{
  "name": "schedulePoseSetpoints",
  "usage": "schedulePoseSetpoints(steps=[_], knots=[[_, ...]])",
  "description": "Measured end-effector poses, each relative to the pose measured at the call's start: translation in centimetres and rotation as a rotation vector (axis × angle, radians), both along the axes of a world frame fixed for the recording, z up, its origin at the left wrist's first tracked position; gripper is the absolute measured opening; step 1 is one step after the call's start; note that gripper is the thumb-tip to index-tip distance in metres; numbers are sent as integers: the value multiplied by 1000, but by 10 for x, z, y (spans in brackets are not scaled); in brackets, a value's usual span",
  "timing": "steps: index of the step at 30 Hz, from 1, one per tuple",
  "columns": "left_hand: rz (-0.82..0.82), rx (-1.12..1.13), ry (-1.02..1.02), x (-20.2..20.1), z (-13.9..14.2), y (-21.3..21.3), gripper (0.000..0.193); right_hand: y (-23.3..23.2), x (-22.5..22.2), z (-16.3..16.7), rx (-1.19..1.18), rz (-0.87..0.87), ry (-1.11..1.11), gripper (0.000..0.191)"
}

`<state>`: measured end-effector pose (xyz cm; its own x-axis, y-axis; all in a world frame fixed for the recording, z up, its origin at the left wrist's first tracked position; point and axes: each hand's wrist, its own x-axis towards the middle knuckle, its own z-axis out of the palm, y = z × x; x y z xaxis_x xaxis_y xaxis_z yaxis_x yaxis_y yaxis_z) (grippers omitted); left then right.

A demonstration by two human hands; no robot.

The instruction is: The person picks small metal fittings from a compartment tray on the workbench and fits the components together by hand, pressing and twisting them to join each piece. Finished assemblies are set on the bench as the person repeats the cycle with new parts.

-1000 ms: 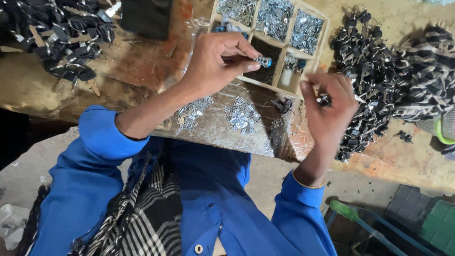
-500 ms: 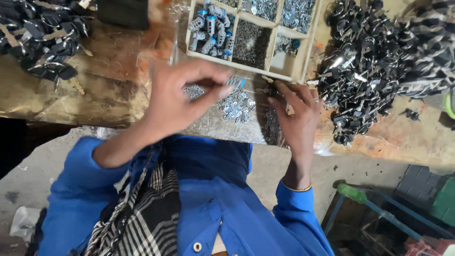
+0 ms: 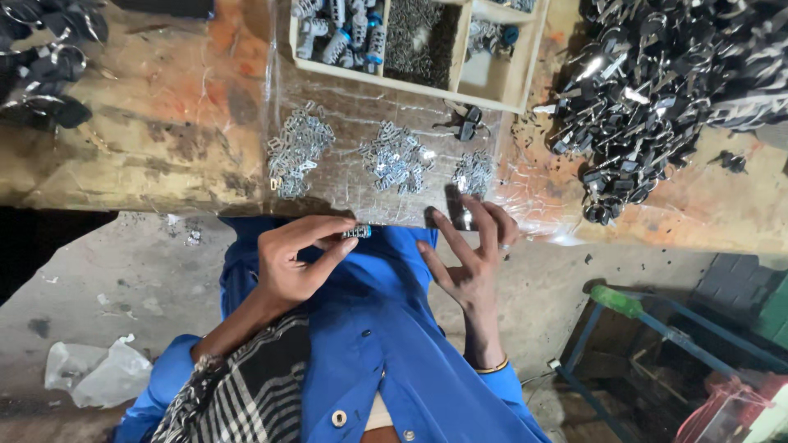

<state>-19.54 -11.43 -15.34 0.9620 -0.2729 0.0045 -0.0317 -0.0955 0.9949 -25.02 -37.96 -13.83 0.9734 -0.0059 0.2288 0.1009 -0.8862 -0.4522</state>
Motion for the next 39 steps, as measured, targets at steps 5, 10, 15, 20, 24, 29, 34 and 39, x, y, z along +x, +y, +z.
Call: schedulePoseSetpoints(steps=[5,10,15,20,24,29,34,39], knots=[[-5,-16,-21,-23,-4,45,24,48,-27,0,-19,-114,3,60],[-18,-44,-59,-36,-13,41,25,49,-42,3,-88,-74,11,50],[-14,-80,-59,-43,-18,50,26,64,-48,5,-56,-59,-52,34],[-3,-60,-39,-46,-18,60,25,77,-49,22,-92,11,-22,27],[17,-36,-17,-48,-15,70,25,106,-47,28,156,-18,-7,22],[23,-8,-2,-53,-17,92,24,157,-42,19,457,-51,4,19],[10,3,-35,-61,-21,124,23,207,-46,1,773,-128,65,26],[-3,13,-96,-65,-22,133,22,219,-49,-4,674,-183,126,34]])
